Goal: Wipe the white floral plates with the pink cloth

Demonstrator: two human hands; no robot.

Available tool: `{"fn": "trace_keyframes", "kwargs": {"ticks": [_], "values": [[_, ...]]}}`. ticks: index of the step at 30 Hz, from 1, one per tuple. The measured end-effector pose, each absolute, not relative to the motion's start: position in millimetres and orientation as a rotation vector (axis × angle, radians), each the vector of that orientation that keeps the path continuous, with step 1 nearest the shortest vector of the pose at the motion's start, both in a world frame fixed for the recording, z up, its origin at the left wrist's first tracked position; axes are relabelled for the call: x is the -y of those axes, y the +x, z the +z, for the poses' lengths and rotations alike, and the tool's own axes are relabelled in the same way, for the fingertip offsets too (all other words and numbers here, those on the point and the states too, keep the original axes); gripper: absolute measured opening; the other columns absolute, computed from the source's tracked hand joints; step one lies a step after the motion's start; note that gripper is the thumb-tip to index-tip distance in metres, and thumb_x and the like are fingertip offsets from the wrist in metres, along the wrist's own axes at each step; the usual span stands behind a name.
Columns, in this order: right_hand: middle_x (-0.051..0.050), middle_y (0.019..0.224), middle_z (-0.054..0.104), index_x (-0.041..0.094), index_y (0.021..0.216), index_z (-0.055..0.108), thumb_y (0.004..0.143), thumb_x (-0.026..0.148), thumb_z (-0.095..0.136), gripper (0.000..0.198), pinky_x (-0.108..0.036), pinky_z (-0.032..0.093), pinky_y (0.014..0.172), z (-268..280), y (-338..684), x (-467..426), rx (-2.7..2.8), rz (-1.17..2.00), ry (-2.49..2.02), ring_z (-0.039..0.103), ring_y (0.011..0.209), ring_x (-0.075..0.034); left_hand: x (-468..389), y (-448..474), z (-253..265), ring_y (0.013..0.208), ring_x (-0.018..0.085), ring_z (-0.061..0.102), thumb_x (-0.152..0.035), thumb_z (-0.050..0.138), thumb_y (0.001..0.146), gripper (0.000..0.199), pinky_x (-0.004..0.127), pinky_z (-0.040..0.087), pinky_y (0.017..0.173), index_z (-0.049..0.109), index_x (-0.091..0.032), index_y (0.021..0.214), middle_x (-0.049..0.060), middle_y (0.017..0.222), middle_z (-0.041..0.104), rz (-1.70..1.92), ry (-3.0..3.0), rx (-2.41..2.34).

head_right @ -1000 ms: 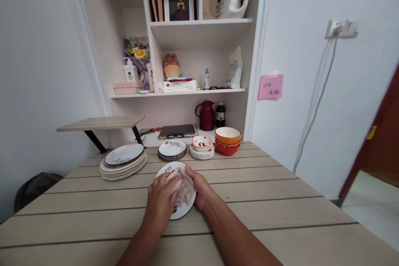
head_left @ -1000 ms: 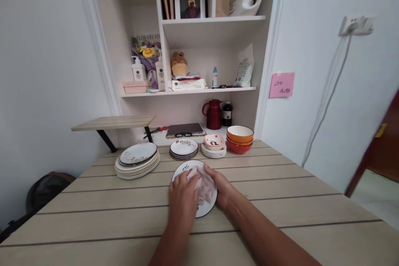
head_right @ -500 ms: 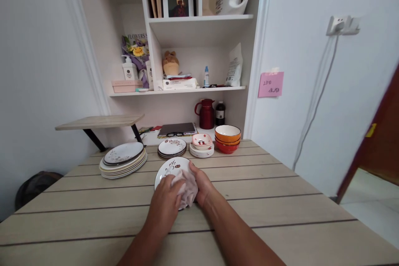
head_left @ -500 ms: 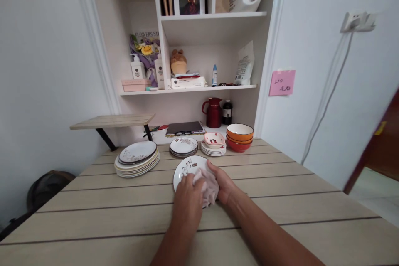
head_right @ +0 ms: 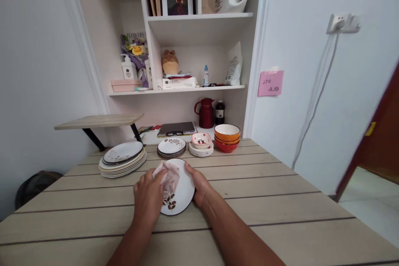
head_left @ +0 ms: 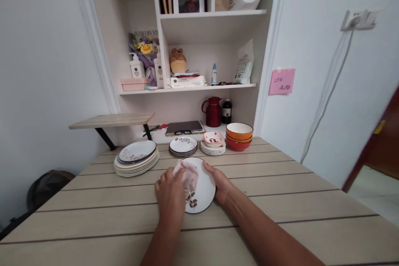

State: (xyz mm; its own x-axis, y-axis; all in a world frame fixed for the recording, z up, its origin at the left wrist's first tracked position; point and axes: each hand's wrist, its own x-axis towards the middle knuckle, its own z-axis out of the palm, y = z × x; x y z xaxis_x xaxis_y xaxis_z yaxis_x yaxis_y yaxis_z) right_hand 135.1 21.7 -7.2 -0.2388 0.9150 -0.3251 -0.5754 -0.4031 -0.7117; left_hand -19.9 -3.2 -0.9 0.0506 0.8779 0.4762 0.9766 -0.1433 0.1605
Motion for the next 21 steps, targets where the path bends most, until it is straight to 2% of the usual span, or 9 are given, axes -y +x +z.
{"fn": "trace_keyframes", "kwargs": {"ticks": [3,6,11,17,19,21], "values": [[-0.015,0.105,0.074,0.01,0.117,0.061,0.085,0.052,0.054,0.053,-0.044,0.045,0.097,-7,137,-24,0.516,1.799,-0.88,0.07,0.094,-0.027,4,-20,-3,0.103,0.025,0.053,-0.015,0.048,0.089,0.038,0.042,0.037,0.088,0.061,-0.033,0.12,0.007,0.115,0.059,-0.643,-2.092,1.914],[-0.016,0.104,0.074,0.01,0.119,0.061,0.084,0.054,0.053,0.056,-0.045,0.045,0.096,-6,140,-26,0.462,1.808,-0.859,0.07,0.094,-0.028,6,-14,-4,0.102,0.024,0.054,-0.015,0.044,0.091,0.036,0.04,0.038,0.087,0.062,-0.029,0.119,0.008,0.112,0.06,-0.628,-2.134,1.879],[-0.016,0.101,0.074,0.011,0.12,0.06,0.083,0.058,0.052,0.06,-0.048,0.046,0.094,-6,143,-27,0.412,1.812,-0.878,0.07,0.092,-0.03,8,-8,-4,0.113,0.027,0.05,-0.013,0.047,0.088,0.042,0.039,0.04,0.091,0.058,-0.028,0.126,0.01,0.123,0.055,-0.676,-2.274,1.843],[-0.015,0.105,0.073,0.012,0.124,0.057,0.084,0.055,0.05,0.059,-0.047,0.045,0.096,-9,149,-31,0.425,1.851,-0.742,0.068,0.097,-0.03,3,-10,-7,0.125,0.03,0.043,-0.022,0.061,0.082,0.055,0.043,0.041,0.099,0.049,-0.025,0.135,0.014,0.14,0.04,-1.016,-2.33,1.863],[-0.015,0.107,0.073,0.011,0.126,0.055,0.086,0.052,0.049,0.058,-0.046,0.044,0.096,-7,154,-33,0.409,1.806,-0.705,0.068,0.099,-0.03,0,-11,-11,0.126,0.03,0.043,-0.025,0.063,0.08,0.058,0.044,0.042,0.099,0.047,-0.023,0.136,0.015,0.139,0.039,-1.165,-2.331,1.81],[-0.016,0.108,0.072,0.01,0.128,0.053,0.087,0.05,0.048,0.058,-0.046,0.044,0.096,-6,161,-35,0.382,1.748,-0.705,0.067,0.1,-0.03,-4,-11,-14,0.123,0.027,0.046,-0.022,0.059,0.082,0.049,0.043,0.043,0.099,0.053,-0.022,0.13,0.013,0.136,0.043,-1.259,-2.359,1.718]]}}
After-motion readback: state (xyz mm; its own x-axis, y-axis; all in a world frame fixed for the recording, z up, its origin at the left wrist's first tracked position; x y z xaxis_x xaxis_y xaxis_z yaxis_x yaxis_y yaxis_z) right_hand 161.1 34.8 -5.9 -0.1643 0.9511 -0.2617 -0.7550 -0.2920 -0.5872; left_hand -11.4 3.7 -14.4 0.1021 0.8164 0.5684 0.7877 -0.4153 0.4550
